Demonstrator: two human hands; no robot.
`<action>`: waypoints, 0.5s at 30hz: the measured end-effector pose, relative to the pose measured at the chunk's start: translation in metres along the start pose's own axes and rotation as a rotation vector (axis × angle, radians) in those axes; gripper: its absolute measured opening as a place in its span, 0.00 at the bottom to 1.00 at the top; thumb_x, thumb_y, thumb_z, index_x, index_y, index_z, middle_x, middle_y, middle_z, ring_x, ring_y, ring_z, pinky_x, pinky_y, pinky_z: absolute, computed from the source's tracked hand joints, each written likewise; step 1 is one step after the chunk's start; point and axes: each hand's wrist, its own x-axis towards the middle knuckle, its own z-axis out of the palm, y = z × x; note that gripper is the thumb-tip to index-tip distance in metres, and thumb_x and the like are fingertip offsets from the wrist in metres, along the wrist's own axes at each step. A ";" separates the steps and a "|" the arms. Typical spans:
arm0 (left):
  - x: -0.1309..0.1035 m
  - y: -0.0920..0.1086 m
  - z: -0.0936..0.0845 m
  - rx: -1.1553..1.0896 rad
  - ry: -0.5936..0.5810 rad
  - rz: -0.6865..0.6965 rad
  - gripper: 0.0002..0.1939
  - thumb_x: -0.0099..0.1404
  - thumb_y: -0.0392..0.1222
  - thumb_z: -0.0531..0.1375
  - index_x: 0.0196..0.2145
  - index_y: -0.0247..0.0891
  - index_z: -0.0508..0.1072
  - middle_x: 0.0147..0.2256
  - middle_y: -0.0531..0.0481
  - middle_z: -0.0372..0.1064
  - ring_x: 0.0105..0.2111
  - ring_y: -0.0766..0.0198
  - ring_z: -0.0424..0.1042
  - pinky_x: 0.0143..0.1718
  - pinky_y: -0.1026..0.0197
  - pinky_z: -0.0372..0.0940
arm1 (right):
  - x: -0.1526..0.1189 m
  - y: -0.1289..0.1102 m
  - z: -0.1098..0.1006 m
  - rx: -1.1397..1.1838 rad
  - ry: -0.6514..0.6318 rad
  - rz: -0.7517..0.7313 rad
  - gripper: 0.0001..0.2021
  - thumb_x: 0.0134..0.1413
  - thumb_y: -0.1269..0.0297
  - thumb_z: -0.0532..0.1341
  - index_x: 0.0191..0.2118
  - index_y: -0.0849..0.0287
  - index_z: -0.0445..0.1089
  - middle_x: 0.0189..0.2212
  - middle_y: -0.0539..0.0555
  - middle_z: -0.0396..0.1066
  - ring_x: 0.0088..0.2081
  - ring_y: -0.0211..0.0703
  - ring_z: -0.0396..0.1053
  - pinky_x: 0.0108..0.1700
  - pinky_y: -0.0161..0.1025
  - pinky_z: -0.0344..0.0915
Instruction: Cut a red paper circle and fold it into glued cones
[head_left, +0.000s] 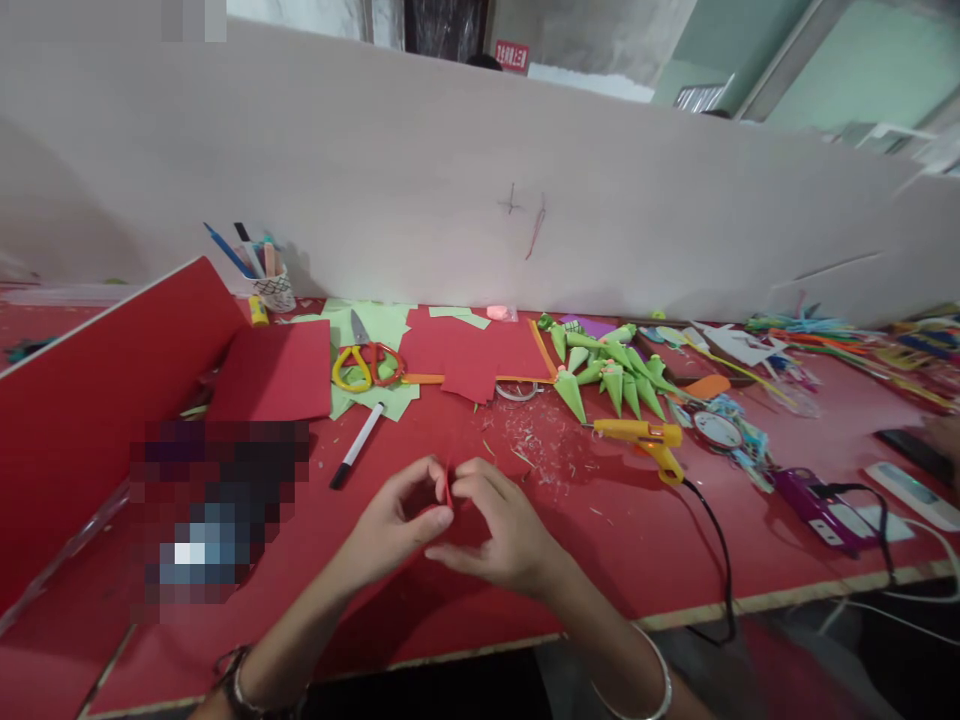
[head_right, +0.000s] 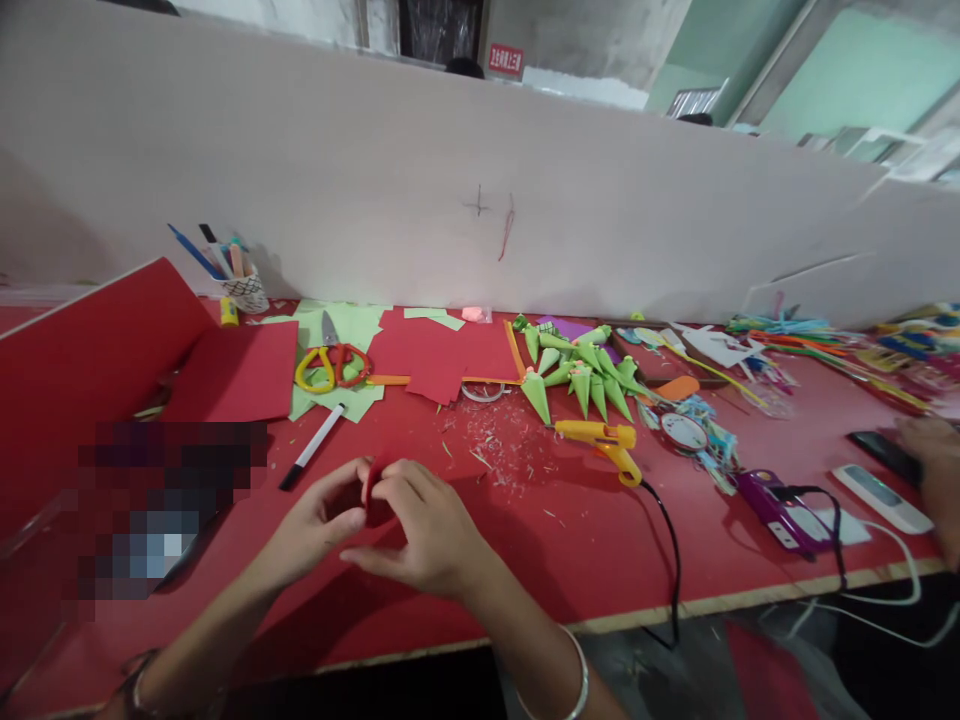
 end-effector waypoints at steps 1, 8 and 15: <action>0.000 -0.001 -0.002 -0.020 -0.025 0.000 0.17 0.52 0.54 0.58 0.26 0.38 0.60 0.27 0.54 0.56 0.29 0.66 0.59 0.31 0.63 0.59 | 0.001 -0.001 -0.001 0.022 -0.011 0.013 0.11 0.49 0.58 0.60 0.35 0.57 0.60 0.33 0.53 0.63 0.36 0.40 0.62 0.38 0.37 0.62; -0.002 0.002 -0.007 -0.049 -0.053 0.035 0.21 0.51 0.61 0.57 0.26 0.38 0.64 0.30 0.50 0.59 0.32 0.62 0.61 0.36 0.60 0.60 | 0.003 -0.004 -0.002 0.098 -0.013 0.033 0.11 0.49 0.57 0.60 0.32 0.56 0.58 0.33 0.52 0.61 0.35 0.39 0.61 0.37 0.36 0.61; -0.007 0.000 -0.011 0.035 -0.060 0.039 0.15 0.56 0.54 0.57 0.29 0.38 0.68 0.35 0.48 0.64 0.39 0.58 0.63 0.43 0.59 0.59 | 0.001 -0.004 -0.002 0.243 0.036 0.072 0.15 0.44 0.55 0.63 0.30 0.56 0.57 0.30 0.49 0.58 0.32 0.38 0.59 0.34 0.36 0.59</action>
